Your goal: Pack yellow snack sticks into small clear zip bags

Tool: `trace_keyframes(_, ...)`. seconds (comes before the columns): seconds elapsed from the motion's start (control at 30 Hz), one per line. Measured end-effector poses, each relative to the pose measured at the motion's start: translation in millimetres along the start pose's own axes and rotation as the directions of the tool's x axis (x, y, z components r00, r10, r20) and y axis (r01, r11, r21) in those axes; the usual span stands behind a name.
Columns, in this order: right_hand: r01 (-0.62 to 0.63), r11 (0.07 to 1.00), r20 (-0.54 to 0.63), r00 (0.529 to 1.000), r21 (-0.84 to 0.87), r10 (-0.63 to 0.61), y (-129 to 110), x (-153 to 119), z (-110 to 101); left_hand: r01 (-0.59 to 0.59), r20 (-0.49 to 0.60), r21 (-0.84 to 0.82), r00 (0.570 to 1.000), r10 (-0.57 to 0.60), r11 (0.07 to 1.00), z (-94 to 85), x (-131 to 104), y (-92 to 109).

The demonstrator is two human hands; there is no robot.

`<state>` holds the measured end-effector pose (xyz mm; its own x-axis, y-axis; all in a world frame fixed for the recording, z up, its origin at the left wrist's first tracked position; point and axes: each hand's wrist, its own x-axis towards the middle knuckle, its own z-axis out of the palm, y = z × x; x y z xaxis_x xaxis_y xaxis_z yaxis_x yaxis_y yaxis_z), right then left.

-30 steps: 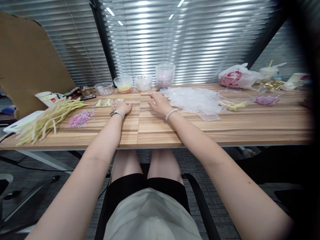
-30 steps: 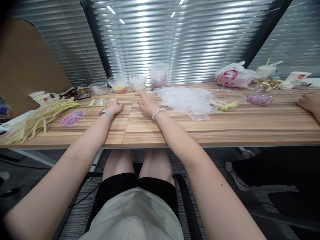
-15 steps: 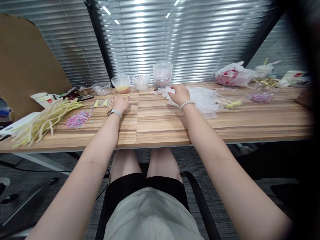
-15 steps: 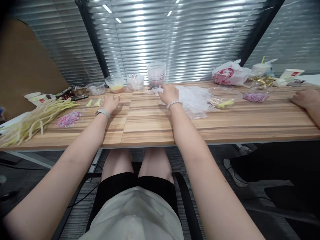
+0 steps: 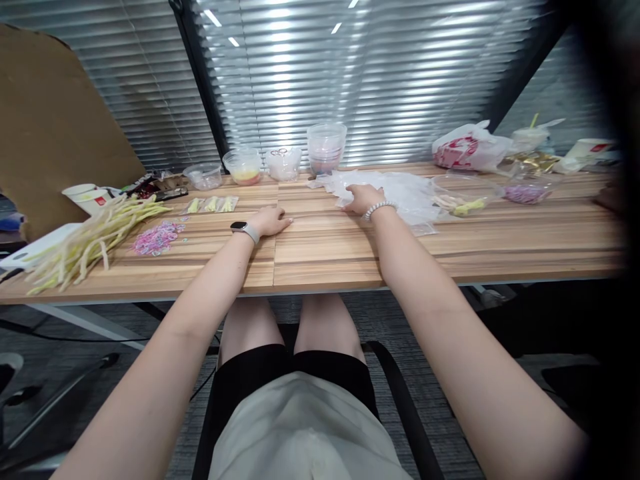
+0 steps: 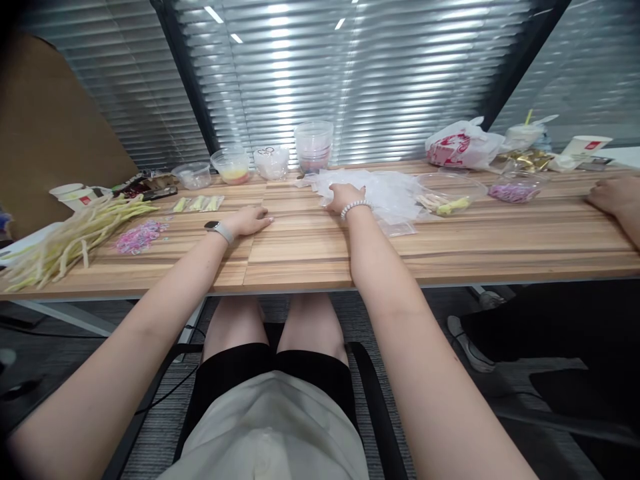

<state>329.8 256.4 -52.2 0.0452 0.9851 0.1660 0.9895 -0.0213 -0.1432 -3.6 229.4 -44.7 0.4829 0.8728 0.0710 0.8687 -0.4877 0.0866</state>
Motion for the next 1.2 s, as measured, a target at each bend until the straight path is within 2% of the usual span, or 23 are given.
trace_keyframes(0.23, 0.030, 0.999, -0.081, 0.996, 0.015, -0.028, -7, 1, 8, 0.014, 0.025, 0.008, 1.000, -0.014, 1.000, -0.4, 1, 0)
trace_keyframes(0.37, 0.050, 0.999, -0.166, 0.985, 0.003, -0.049, -15, -5, 2, 0.023, 0.032, 0.000, 0.999, -0.023, 1.000, -1.9, -1, 1)
trace_keyframes(0.5, 0.017, 1.000, -0.180, 0.984, 0.019, -0.014, -24, -12, -5, 0.022, 0.041, -0.005, 0.999, -0.022, 1.000, -3.1, -2, 2)
trace_keyframes(0.67, -0.027, 0.994, -0.185, 0.982, 0.110, 0.048, -25, -13, -4, 0.033, 0.043, -0.017, 0.999, -0.032, 0.999, -3.9, -2, 3)
trace_keyframes(0.77, -0.018, 0.972, -0.314, 0.945, 0.236, 0.093, -21, -8, -4, 0.041, 0.026, -0.021, 0.999, -0.040, 0.999, -2.7, -3, 3)
trace_keyframes(0.83, 0.047, 0.926, -0.428, 0.895, 0.374, 0.127, -21, -3, -6, 0.040, -0.020, -0.068, 0.999, -0.041, 0.997, -0.1, -2, 5)
trace_keyframes(0.9, 0.135, 0.817, -0.450, 0.878, 0.560, 0.163, -24, 4, -6, 0.030, -0.086, -0.167, 0.995, -0.044, 0.986, 3.1, 1, 9)
trace_keyframes(0.97, 0.192, 0.642, -0.390, 0.903, 0.742, 0.180, -32, 11, -2, 0.029, -0.141, -0.288, 0.987, -0.072, 0.957, 5.1, 3, 15)
trace_keyframes(1.03, 0.206, 0.491, -0.321, 0.933, 0.847, 0.163, -42, 15, 3, 0.027, -0.171, -0.412, 0.980, -0.107, 0.911, 4.2, 4, 24)
trace_keyframes(1.1, 0.224, 0.424, -0.302, 0.945, 0.877, 0.126, -54, 14, 9, 0.003, -0.182, -0.531, 0.976, -0.118, 0.847, 0.7, 3, 34)
trace_keyframes(1.2, 0.294, 0.399, -0.340, 0.939, 0.868, 0.047, -77, 1, 10, -0.036, -0.184, -0.705, 0.974, -0.134, 0.708, -5.0, 2, 48)
